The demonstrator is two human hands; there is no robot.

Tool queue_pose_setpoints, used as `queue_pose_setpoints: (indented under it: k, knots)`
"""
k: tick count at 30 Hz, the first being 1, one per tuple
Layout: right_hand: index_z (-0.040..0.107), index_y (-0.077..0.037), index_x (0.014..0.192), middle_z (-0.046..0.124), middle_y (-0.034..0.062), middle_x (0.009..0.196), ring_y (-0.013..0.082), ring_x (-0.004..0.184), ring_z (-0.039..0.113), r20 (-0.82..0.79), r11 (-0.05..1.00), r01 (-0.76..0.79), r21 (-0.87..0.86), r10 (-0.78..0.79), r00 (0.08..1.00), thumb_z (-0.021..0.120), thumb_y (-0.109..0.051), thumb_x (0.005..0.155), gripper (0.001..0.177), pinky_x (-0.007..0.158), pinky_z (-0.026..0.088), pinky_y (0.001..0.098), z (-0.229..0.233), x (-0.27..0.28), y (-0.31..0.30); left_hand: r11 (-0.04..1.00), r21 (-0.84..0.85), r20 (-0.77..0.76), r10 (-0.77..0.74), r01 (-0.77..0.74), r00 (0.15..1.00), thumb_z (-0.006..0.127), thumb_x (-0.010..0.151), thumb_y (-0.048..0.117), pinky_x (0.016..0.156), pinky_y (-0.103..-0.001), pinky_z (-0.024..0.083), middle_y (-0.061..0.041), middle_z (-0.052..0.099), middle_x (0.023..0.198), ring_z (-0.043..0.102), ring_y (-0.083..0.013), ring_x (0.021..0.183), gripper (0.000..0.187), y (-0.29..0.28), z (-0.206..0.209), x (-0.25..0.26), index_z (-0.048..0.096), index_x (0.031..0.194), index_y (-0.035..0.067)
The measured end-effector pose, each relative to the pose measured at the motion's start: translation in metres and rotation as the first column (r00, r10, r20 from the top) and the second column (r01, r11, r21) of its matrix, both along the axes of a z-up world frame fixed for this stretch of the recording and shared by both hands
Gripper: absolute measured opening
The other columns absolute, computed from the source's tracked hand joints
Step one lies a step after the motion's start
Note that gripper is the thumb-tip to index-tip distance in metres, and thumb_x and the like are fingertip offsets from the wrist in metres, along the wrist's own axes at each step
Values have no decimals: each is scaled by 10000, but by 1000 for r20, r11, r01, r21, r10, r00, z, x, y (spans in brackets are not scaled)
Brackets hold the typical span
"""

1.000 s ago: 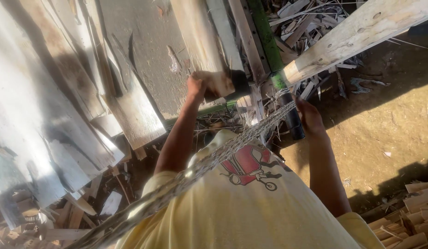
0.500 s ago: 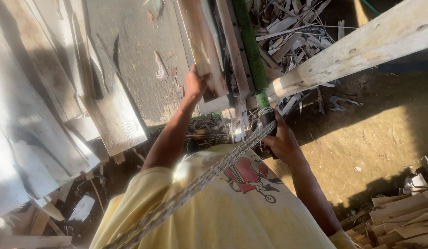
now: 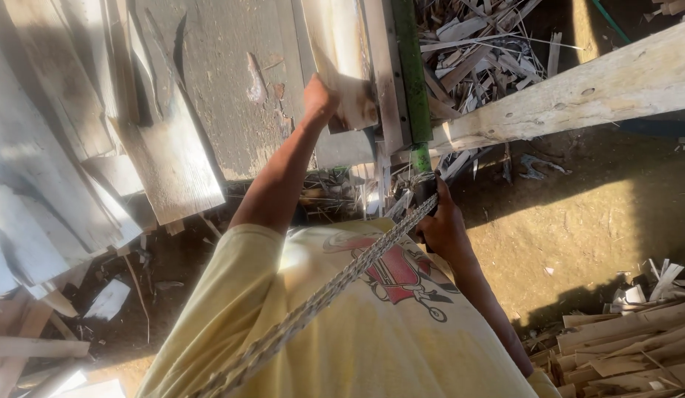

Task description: Manually feed thin wood planks into a cutting machine.

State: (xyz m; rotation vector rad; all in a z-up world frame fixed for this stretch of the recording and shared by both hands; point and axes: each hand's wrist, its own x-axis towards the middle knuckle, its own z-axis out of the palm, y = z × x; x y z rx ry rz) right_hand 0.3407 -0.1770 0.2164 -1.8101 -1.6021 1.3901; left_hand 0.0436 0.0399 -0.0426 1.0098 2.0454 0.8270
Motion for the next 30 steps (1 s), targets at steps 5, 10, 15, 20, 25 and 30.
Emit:
queue_pose_setpoints:
  k: [5,10,15,20,25,30]
  knots:
    - [302,-79,1584,725,110,938,184,702,704,23,991,-70,116,68,997,685,-22,858,823,583,563,337,-14,0,-2,999,42,31,9,-10,999,734,795,155,979,-429,531,-267,692,1153,646,-415,1149,442,21,14,-7,598,1182,-10]
    - [383,-106,1504,683,129,834,219,592,643,24,999,3,-43,-1,1000,708,-66,873,711,496,506,379,-20,-7,-1,999,-33,80,-11,14,997,706,827,157,981,-398,567,-248,719,1156,686,-378,1160,386,23,34,-8,649,1179,8]
    - [377,-92,1496,698,125,879,214,662,687,54,993,-68,91,64,997,729,-88,891,701,548,542,358,-38,5,-4,1000,-16,45,-14,15,999,749,787,156,965,-398,544,-242,703,1144,665,-389,1135,426,33,20,-7,626,1166,7]
    - [403,-72,1496,723,141,994,239,792,735,38,976,-123,182,118,992,716,-76,890,682,668,573,364,-25,-3,-1,999,0,62,-43,43,997,765,765,162,966,-388,550,-217,727,1126,686,-369,1129,423,37,14,-10,643,1147,26]
    - [401,-47,1491,708,143,1038,280,884,709,98,973,-159,167,144,985,765,-101,855,735,763,563,388,-9,8,-1,997,71,11,4,-4,1000,673,842,126,957,-420,532,-243,712,1128,658,-417,1120,332,46,-16,-7,618,1149,11]
    - [469,-35,1468,694,140,1163,292,1003,694,9,985,-115,128,114,993,741,-89,842,685,836,584,405,30,5,5,999,31,31,10,-11,999,657,828,125,948,-410,553,-246,717,1107,680,-404,1096,337,33,3,-6,619,1143,10]
